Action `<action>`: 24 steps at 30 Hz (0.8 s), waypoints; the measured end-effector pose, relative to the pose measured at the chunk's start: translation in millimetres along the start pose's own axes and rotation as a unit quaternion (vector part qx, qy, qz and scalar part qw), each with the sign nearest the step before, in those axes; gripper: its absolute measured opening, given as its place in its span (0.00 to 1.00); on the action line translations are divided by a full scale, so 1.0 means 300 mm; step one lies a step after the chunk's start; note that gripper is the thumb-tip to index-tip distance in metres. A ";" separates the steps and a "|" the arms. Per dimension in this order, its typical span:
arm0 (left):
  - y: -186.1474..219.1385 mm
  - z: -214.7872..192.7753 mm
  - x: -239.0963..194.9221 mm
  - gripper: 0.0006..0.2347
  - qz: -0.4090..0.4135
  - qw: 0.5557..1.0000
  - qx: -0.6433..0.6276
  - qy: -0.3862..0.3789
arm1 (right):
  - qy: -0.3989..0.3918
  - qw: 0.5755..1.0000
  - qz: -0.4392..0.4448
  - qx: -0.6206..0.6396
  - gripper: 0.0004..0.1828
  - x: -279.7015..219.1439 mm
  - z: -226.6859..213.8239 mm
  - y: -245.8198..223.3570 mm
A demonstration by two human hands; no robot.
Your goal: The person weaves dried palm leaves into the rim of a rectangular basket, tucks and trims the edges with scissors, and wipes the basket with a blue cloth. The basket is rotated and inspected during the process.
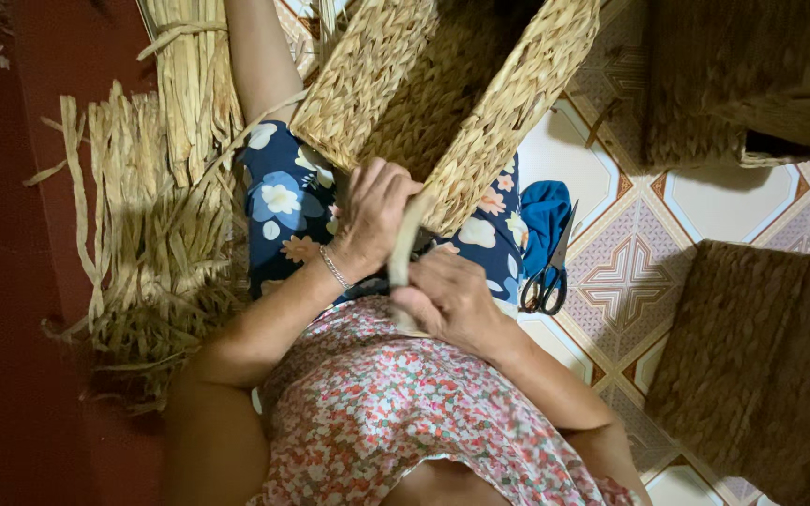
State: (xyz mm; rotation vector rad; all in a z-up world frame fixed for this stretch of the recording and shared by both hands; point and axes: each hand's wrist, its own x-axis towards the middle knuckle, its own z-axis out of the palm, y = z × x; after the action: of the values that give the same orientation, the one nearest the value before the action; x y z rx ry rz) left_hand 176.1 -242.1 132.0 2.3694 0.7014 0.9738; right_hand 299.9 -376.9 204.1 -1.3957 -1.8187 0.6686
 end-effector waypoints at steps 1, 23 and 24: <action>-0.019 0.008 -0.005 0.08 -0.049 0.997 -0.045 -0.025 | 0.003 0.999 -0.031 -0.028 0.09 0.022 0.001 0.014; -0.639 -0.292 -0.063 0.13 -0.395 0.762 -0.439 0.266 | 0.188 0.891 0.294 0.291 0.11 0.040 0.106 0.300; -0.651 -0.293 -0.075 0.19 -0.392 0.784 -0.389 0.284 | 0.190 0.885 0.307 0.293 0.12 0.044 0.112 0.298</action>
State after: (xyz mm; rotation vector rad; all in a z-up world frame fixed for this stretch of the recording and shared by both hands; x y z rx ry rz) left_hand 44.0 -88.3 59.5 0.8923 1.0931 1.2333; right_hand 322.8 -338.8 118.7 -1.5224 -0.7458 1.0645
